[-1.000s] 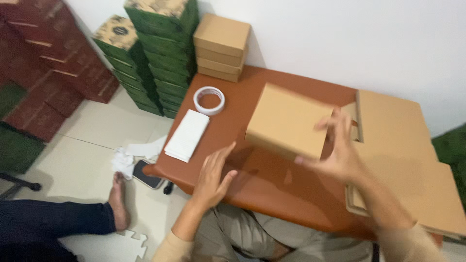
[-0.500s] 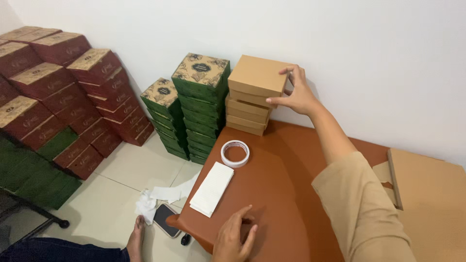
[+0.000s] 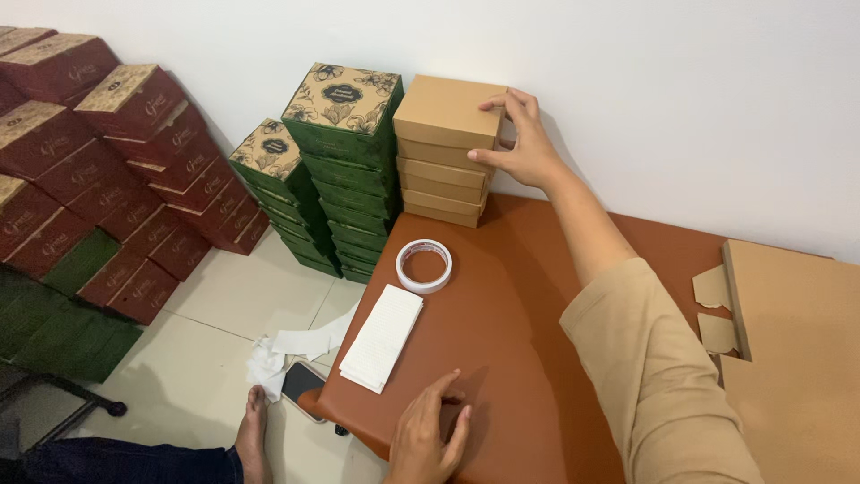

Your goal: The person assembles a cardboard box by folding the flaps and securing them with tape. They then place a white paper insert inside the box and close the lid. The person stacks the finished box with others and begins folding another flat cardboard piece.

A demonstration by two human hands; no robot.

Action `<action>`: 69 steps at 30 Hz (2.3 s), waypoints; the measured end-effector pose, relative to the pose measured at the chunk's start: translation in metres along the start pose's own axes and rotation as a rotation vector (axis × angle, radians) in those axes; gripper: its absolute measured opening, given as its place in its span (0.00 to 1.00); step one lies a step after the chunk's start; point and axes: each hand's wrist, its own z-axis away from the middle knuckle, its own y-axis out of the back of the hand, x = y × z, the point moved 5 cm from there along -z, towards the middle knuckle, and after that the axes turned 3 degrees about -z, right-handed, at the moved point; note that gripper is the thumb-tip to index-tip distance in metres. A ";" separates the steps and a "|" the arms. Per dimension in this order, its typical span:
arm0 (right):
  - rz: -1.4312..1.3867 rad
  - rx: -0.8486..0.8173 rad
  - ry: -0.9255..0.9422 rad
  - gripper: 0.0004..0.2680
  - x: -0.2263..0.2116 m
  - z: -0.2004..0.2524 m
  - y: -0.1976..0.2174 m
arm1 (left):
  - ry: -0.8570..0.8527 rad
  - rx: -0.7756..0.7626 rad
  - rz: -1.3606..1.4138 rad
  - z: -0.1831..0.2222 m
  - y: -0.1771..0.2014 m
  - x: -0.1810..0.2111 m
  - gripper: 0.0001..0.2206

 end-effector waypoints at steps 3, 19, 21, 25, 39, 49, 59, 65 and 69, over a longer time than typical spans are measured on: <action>0.015 0.003 0.003 0.22 0.001 -0.002 -0.001 | -0.013 -0.005 0.007 -0.001 0.001 0.002 0.19; 0.165 0.070 -0.076 0.45 -0.037 0.040 0.006 | -0.031 -0.061 0.050 -0.002 0.003 0.001 0.20; 0.220 0.003 -0.225 0.42 -0.059 0.072 0.016 | -0.030 -0.044 0.041 0.000 0.002 0.000 0.19; 0.517 -0.073 -0.250 0.33 -0.045 0.167 0.041 | -0.122 -0.033 0.031 0.000 0.003 0.004 0.18; 1.034 0.164 -0.601 0.28 0.019 0.546 0.110 | -0.181 -0.070 -0.219 0.007 -0.010 0.002 0.05; 0.900 0.308 -0.417 0.18 0.005 0.545 0.144 | -0.170 -0.097 -0.245 0.012 -0.013 0.000 0.06; 0.785 0.262 -0.619 0.15 0.005 0.538 0.163 | -0.124 -0.103 -0.233 0.010 -0.012 0.004 0.03; 0.813 0.249 -0.593 0.13 0.003 0.537 0.167 | -0.118 -0.140 -0.205 0.008 -0.014 0.004 0.04; 0.802 0.291 -0.513 0.11 -0.002 0.538 0.170 | -0.141 -0.114 -0.183 0.006 -0.013 0.011 0.03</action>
